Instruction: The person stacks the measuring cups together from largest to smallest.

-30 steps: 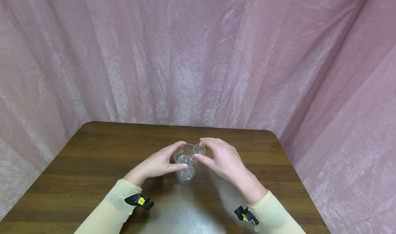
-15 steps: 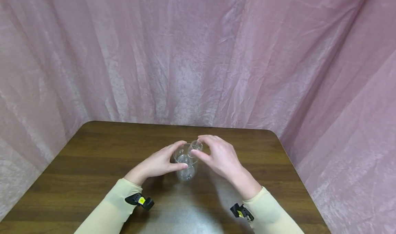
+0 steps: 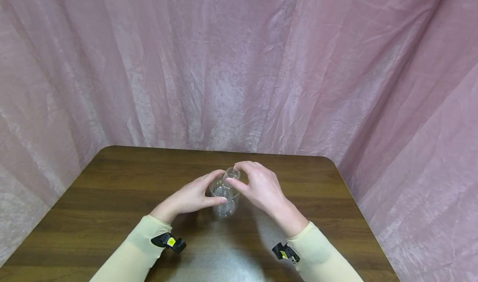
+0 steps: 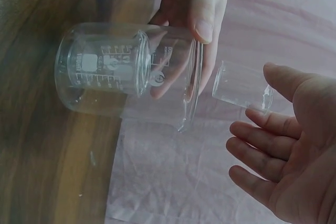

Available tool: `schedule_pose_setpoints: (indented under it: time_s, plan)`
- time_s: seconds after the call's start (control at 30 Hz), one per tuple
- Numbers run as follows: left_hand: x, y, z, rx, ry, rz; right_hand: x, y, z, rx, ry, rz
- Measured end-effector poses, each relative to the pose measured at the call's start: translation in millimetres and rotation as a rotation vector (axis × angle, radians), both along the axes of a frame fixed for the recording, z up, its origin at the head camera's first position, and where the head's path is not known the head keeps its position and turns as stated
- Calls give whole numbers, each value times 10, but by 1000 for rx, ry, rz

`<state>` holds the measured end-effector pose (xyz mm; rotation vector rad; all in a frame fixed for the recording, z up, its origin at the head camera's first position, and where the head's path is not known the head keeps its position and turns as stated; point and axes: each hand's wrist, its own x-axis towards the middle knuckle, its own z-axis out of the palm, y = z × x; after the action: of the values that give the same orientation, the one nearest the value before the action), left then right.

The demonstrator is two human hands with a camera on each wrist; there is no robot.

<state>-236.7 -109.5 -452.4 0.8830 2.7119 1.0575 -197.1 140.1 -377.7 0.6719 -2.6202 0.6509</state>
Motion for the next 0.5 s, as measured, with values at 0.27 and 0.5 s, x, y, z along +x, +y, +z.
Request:
schedule_pose_setpoints:
  time_s: [0.27,0.5]
  plan:
    - [12,5,16,3,-9,-3,-25,-46,-18,15,-20,-6]
    - [10,-3,-1,0,-11,3,-59,-67,-57,31,-32,-11]
